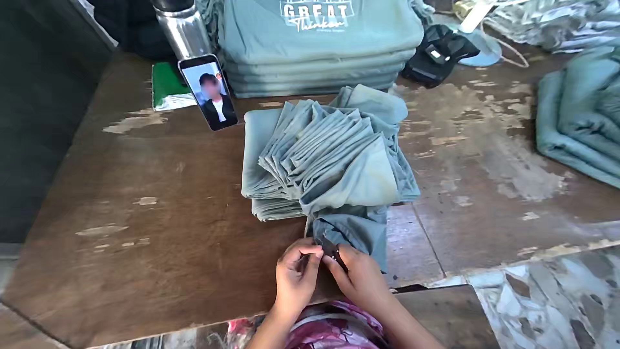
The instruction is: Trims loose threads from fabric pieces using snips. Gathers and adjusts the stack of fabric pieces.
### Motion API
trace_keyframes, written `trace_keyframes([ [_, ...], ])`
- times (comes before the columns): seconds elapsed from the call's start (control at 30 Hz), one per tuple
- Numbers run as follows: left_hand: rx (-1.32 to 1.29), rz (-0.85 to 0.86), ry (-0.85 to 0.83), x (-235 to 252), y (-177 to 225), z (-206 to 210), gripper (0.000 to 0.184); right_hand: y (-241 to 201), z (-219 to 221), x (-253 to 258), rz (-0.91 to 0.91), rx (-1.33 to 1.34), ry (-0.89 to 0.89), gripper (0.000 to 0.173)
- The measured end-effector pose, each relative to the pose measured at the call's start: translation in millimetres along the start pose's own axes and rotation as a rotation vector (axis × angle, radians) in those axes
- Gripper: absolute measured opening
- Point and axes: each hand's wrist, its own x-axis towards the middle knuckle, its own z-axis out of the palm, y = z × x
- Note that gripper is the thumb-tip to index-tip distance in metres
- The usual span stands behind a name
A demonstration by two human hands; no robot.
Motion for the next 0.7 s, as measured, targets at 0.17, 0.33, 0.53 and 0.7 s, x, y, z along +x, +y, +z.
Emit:
trace_keyframes([
  [0.17,0.048,-0.037,0.026,1,4,1,0.008,-1,-5,2,0.031,0.045,-0.023,0.047],
  [0.33,-0.028,-0.105,0.045,3,7,0,0.009,7,-10,11,0.048,0.305,0.086,0.040],
  [0.53,-0.029,-0.119,0.078,4,2,3,0.011,3,4,26,-0.070,0.397,0.225,0.022],
  [0.7,-0.048,-0.122,0.054,5,3,2,0.013,1,-2,24,-0.190,0.494,0.201,0.008],
])
